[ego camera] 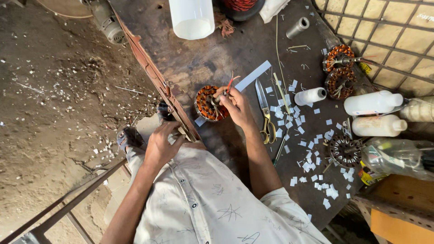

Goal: The person cuts small rectangular pieces from a white plastic sheet using shears and inserts them into the slots of a copper-wound motor stator. They repeat this process for multiple stators, placing finished units on a nearby tray.

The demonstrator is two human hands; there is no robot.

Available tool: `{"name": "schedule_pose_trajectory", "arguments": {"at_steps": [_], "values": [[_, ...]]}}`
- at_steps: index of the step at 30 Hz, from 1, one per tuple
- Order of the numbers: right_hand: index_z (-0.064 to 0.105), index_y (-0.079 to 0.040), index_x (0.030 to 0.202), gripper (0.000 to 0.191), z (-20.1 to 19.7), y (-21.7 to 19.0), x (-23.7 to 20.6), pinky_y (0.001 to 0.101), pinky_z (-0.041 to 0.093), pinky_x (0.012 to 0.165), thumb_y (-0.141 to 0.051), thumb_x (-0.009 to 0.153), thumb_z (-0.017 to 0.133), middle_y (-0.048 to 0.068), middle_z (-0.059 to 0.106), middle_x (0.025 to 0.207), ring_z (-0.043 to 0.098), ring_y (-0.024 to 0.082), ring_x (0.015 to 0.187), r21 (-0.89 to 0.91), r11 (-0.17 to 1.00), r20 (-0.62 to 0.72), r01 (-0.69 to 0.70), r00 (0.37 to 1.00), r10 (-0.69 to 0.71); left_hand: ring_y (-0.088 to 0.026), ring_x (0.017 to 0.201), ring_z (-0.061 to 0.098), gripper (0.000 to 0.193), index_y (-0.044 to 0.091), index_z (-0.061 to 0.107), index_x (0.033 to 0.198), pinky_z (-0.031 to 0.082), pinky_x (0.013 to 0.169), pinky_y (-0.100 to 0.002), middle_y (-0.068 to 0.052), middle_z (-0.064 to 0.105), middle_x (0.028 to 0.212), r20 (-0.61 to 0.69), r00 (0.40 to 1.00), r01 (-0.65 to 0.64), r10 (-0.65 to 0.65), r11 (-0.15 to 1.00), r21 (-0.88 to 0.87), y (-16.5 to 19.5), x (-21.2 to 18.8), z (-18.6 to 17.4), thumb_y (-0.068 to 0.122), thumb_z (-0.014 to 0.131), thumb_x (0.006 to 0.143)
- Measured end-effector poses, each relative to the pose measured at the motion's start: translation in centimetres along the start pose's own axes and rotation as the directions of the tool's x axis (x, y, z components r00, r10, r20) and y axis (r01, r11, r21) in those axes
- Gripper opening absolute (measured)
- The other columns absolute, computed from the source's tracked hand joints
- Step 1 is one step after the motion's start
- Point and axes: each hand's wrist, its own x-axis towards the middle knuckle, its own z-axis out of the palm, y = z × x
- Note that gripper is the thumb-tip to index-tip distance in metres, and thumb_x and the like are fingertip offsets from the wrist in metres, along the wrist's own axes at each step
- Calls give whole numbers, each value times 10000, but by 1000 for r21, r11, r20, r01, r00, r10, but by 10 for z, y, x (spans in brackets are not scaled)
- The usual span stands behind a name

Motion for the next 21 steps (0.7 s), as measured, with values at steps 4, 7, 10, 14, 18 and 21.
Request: {"name": "schedule_pose_trajectory", "arguments": {"at_steps": [4, 7, 10, 14, 18, 21], "values": [[708, -13, 1047, 161, 10, -2, 5, 238, 376, 571, -148, 972, 754, -18, 633, 759, 492, 50, 648, -337, 938, -157, -77, 987, 25, -334, 1055, 700, 496, 17, 655, 1243, 561, 904, -409, -176, 707, 1161, 82, 996, 35, -32, 998, -45, -2, 8, 12, 167, 815, 798], [711, -21, 1022, 160, 24, 1, 4, 242, 381, 554, -159, 967, 772, -40, 621, 723, 502, 38, 623, -407, 913, -249, 22, 959, -134, -386, 1157, 643, 676, -33, 589, 1324, 522, 975, -429, -233, 660, 1250, 35, 998, -49, 52, 996, -78, -8, 14, 22, 180, 862, 743], [720, -14, 1021, 163, 35, -4, 3, 231, 393, 545, -151, 949, 771, -18, 618, 703, 519, 42, 600, -437, 899, -272, -25, 957, -105, -371, 1195, 634, 818, -42, 524, 1396, 506, 1020, -427, -244, 636, 1302, 32, 998, -49, 52, 993, -105, -17, 18, 30, 223, 893, 716], [720, 0, 1032, 126, 37, -29, -5, 230, 486, 665, -99, 955, 724, 36, 697, 890, 621, 68, 740, -318, 947, -234, 50, 964, -130, -349, 1271, 598, 1043, -3, 350, 1534, 499, 1047, -458, -223, 586, 1400, 80, 996, 65, -29, 868, -492, -25, 25, 33, 300, 915, 711], [682, 11, 1088, 145, 35, -57, -14, 273, 523, 796, -105, 1002, 693, 116, 750, 1004, 662, 135, 859, 165, 980, -237, 107, 969, -66, -318, 1449, 413, 1295, 101, 80, 1654, 456, 1130, -494, -144, 317, 1609, 229, 973, 206, -15, 497, -843, -13, 32, 30, 375, 918, 707], [643, 6, 1122, 243, 37, -73, -19, 320, 545, 871, -190, 1003, 724, 140, 732, 1014, 685, 190, 920, 461, 876, -176, 138, 982, -63, -314, 1416, 447, 1413, 204, -1, 1655, 464, 1087, -509, -100, 333, 1607, 408, 913, 405, 10, 90, -910, 17, 30, 33, 438, 925, 614]]}}
